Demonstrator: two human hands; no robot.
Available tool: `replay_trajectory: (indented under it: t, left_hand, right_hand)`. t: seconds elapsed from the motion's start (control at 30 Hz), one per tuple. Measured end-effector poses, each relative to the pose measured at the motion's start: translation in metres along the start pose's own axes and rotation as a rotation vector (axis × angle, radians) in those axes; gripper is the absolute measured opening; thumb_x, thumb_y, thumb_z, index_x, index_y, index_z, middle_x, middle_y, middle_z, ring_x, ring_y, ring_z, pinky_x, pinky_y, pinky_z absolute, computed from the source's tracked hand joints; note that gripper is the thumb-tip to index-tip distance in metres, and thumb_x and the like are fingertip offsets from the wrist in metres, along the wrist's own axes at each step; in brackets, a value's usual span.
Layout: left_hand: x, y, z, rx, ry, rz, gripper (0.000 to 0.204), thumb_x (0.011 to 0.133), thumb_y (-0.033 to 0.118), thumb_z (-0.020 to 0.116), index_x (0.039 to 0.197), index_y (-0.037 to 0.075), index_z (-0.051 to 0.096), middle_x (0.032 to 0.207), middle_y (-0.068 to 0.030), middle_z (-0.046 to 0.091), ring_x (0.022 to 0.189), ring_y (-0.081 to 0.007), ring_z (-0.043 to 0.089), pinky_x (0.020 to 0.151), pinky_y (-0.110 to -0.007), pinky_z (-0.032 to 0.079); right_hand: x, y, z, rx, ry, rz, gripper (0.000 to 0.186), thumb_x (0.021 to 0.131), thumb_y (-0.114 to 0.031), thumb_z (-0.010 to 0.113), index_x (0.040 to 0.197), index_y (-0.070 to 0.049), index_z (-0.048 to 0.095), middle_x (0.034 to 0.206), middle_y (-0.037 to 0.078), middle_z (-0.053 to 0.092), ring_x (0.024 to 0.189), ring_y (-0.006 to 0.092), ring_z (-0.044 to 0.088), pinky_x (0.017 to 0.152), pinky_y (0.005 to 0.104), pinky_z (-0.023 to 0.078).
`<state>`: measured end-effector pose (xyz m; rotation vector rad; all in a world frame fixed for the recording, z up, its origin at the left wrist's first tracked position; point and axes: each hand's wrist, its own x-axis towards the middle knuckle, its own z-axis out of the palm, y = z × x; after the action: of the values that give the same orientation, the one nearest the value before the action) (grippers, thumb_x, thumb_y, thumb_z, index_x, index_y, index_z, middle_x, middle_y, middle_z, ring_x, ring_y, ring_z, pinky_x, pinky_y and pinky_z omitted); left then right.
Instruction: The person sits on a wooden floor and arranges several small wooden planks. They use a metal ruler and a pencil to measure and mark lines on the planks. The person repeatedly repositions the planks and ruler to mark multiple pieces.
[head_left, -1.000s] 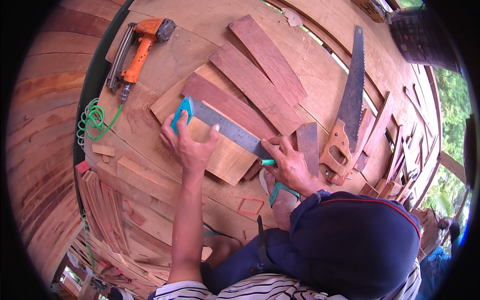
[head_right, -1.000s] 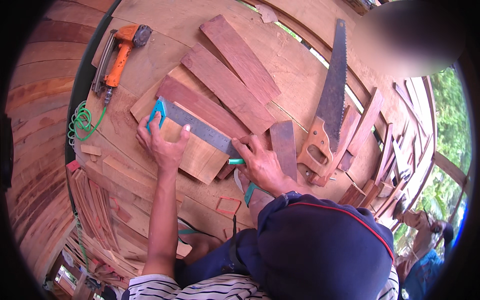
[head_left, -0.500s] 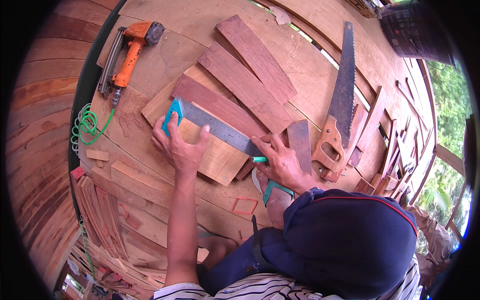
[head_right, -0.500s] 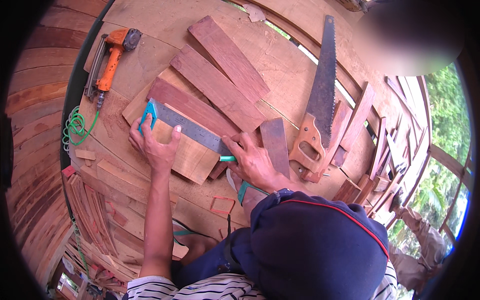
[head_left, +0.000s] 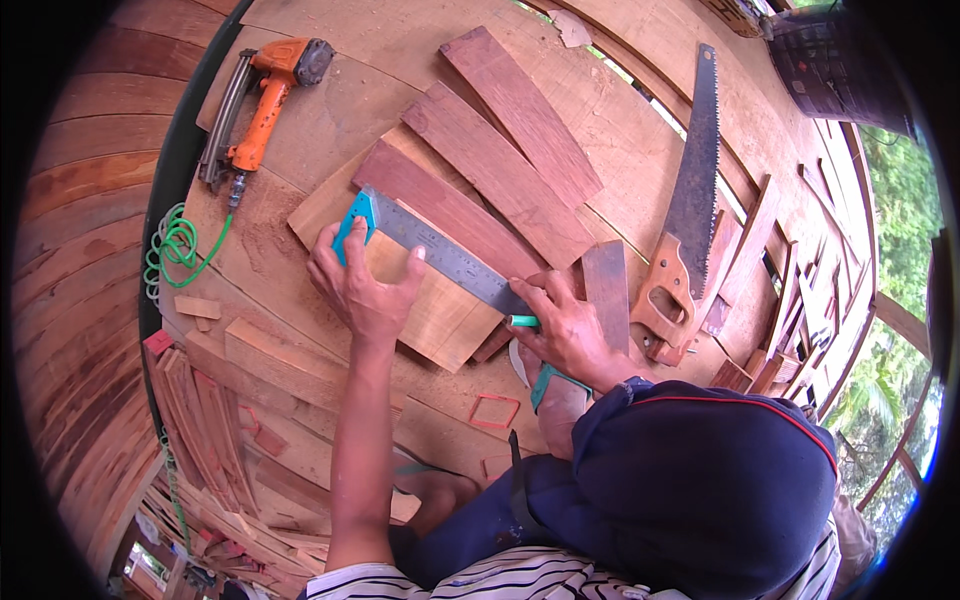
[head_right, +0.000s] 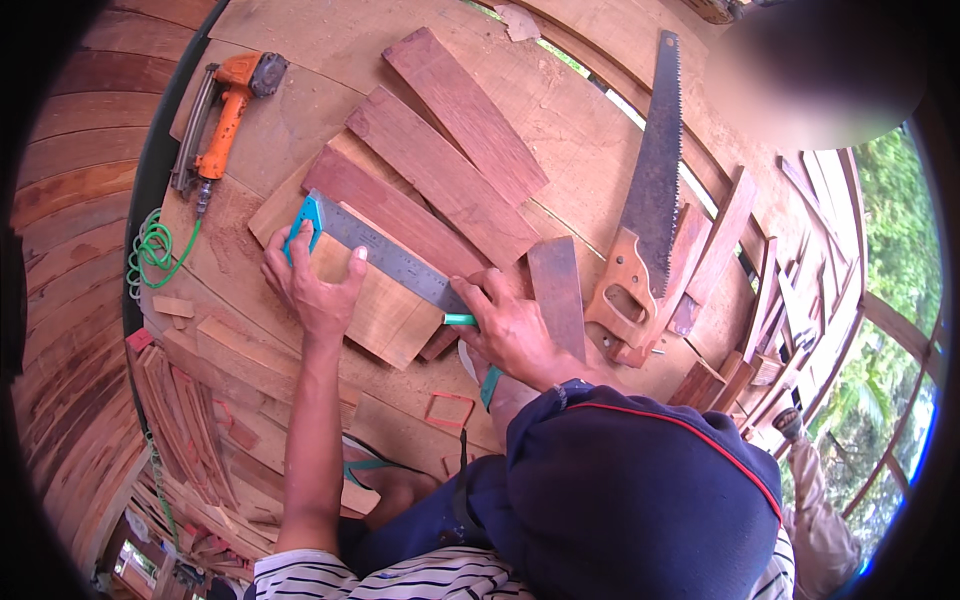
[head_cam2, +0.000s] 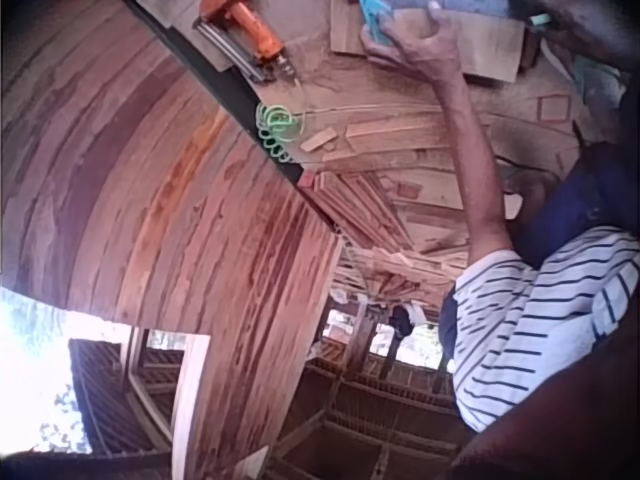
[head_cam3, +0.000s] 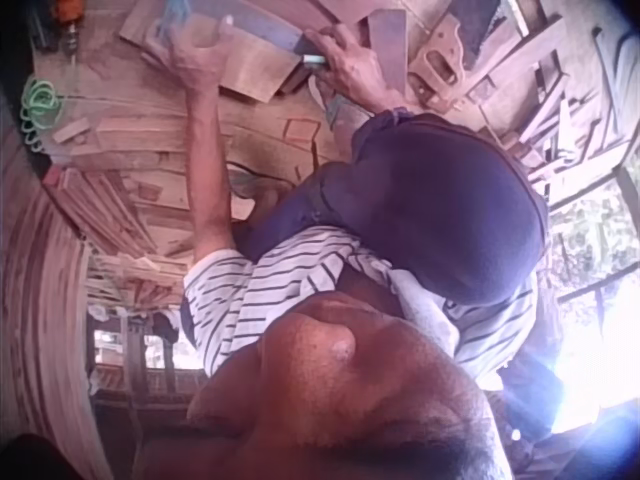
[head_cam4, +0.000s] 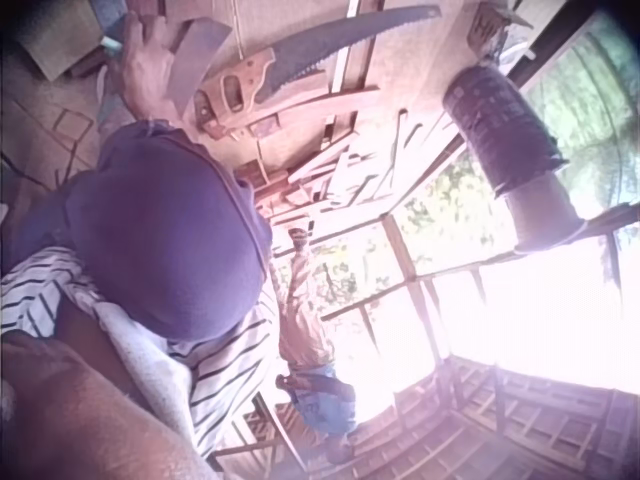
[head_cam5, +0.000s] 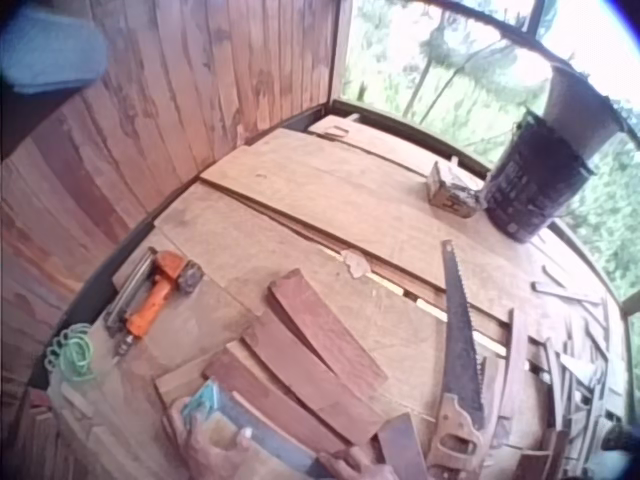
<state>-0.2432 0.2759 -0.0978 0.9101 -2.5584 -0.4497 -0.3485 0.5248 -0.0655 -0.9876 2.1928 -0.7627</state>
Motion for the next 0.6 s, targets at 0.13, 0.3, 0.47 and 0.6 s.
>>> replay_trajectory:
  t: [0.13,0.3,0.47,0.6]
  left_hand:
    - [-0.0001,0.0000,-0.0008,-0.012,-0.006,-0.005,0.071,0.068,0.040,0.089,0.125,0.006,0.064,0.129,-0.0156,0.051,0.119,-0.0379,0.049,0.102,-0.054,0.039]
    - [0.0001,0.0005,-0.0011,-0.018,0.004,-0.015,0.067,0.068,0.038,0.089,0.122,0.007,0.067,0.129,-0.0161,0.051,0.117,-0.0389,0.049,0.099,-0.053,0.042]
    - [0.0001,0.0021,0.0003,-0.009,-0.020,-0.034,0.069,0.069,0.038,0.089,0.126,0.006,0.066,0.130,-0.0147,0.052,0.120,-0.0369,0.049,0.104,-0.052,0.039]
    - [-0.0014,0.0014,-0.0024,0.006,-0.011,-0.038,0.068,0.071,0.040,0.088,0.126,0.007,0.066,0.131,-0.0147,0.052,0.121,-0.0371,0.048,0.105,-0.052,0.039]
  right_hand:
    - [-0.0001,-0.0008,-0.0014,-0.004,-0.006,0.003,0.059,0.083,-0.020,0.081,0.137,-0.010,0.059,0.125,0.012,0.058,0.100,0.0342,0.069,0.077,0.0450,0.060]
    - [-0.0010,-0.0018,0.0004,-0.061,-0.002,0.017,0.059,0.083,-0.020,0.081,0.137,-0.010,0.059,0.125,0.013,0.058,0.102,0.0356,0.068,0.080,0.0450,0.060]
    - [-0.0009,0.0021,0.0033,-0.053,0.012,0.006,0.059,0.084,-0.021,0.081,0.137,-0.009,0.058,0.126,0.013,0.058,0.103,0.0359,0.067,0.081,0.0456,0.060]
    - [-0.0018,0.0022,0.0054,-0.076,0.022,-0.022,0.062,0.084,-0.021,0.081,0.140,-0.010,0.056,0.127,0.014,0.057,0.104,0.0360,0.067,0.081,0.0456,0.059]
